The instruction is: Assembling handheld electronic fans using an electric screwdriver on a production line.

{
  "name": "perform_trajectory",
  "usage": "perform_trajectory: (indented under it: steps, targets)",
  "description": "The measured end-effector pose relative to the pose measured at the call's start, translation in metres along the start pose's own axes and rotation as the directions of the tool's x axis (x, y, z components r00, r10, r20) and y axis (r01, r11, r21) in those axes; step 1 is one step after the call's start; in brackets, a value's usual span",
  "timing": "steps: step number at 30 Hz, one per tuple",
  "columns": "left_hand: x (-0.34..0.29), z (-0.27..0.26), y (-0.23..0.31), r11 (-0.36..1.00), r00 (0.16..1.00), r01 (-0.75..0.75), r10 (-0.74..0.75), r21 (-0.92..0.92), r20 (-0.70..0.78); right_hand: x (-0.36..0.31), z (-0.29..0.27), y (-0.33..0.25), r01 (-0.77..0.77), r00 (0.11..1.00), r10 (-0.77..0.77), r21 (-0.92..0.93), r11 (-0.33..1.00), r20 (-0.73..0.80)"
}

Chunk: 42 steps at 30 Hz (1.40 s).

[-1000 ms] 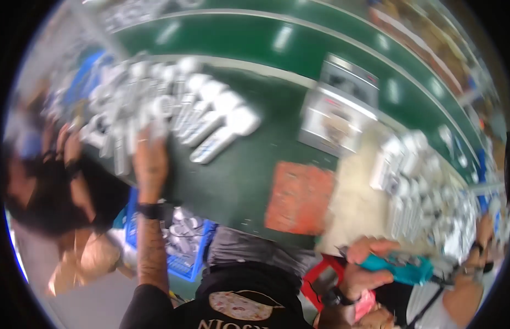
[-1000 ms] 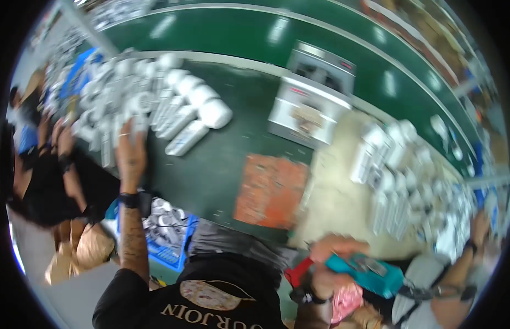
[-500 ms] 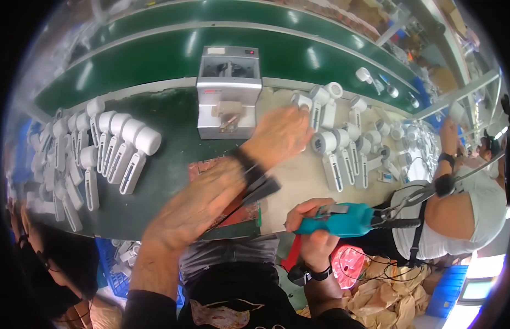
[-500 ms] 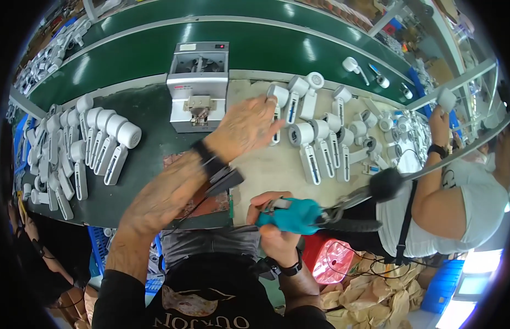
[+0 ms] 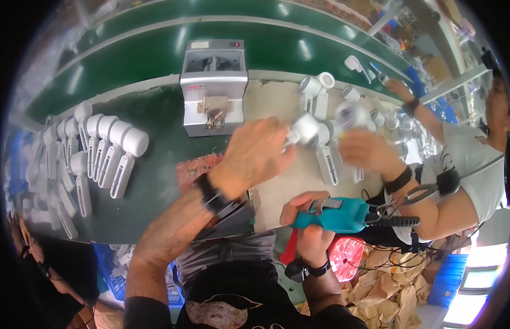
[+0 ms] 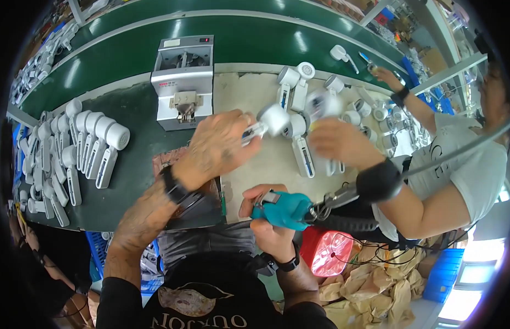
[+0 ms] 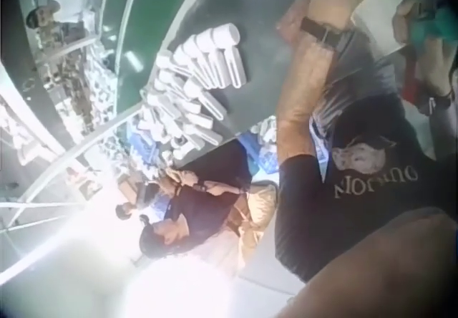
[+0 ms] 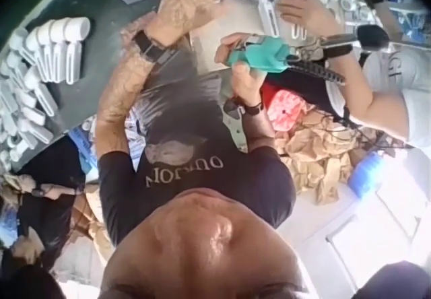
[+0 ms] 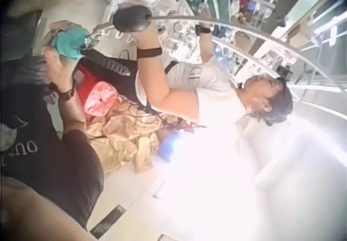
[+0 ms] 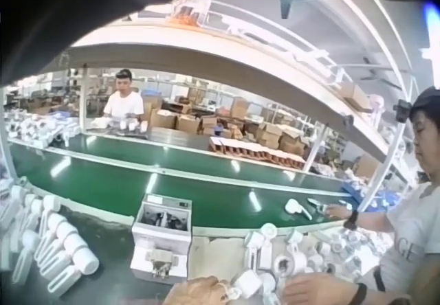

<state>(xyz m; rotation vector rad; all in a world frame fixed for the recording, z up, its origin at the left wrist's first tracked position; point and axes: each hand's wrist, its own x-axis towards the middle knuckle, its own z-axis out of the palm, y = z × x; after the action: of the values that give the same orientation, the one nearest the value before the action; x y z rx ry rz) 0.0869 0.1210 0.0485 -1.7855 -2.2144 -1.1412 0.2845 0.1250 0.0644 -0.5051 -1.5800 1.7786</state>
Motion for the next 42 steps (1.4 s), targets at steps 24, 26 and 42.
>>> perform_trajectory:
  steps: [24, 26, 42]
  targets:
    - [-0.113, -0.063, -0.027, 0.990, 0.995, 0.051, -0.039, -0.132, 0.097, 0.065, 0.063, 0.008, 0.124, 0.992, -0.124, 0.016, 0.992, -0.008]
    - [-0.114, -0.061, -0.029, 0.990, 0.995, 0.044, -0.032, -0.131, 0.091, 0.064, 0.067, 0.007, 0.086, 0.996, -0.092, 0.178, 0.980, 0.024]
    - [-0.119, -0.051, -0.034, 0.979, 1.000, 0.010, -0.012, -0.204, -0.007, 0.072, 0.083, 0.017, 0.115, 0.975, -0.124, 0.059, 0.992, 0.186]
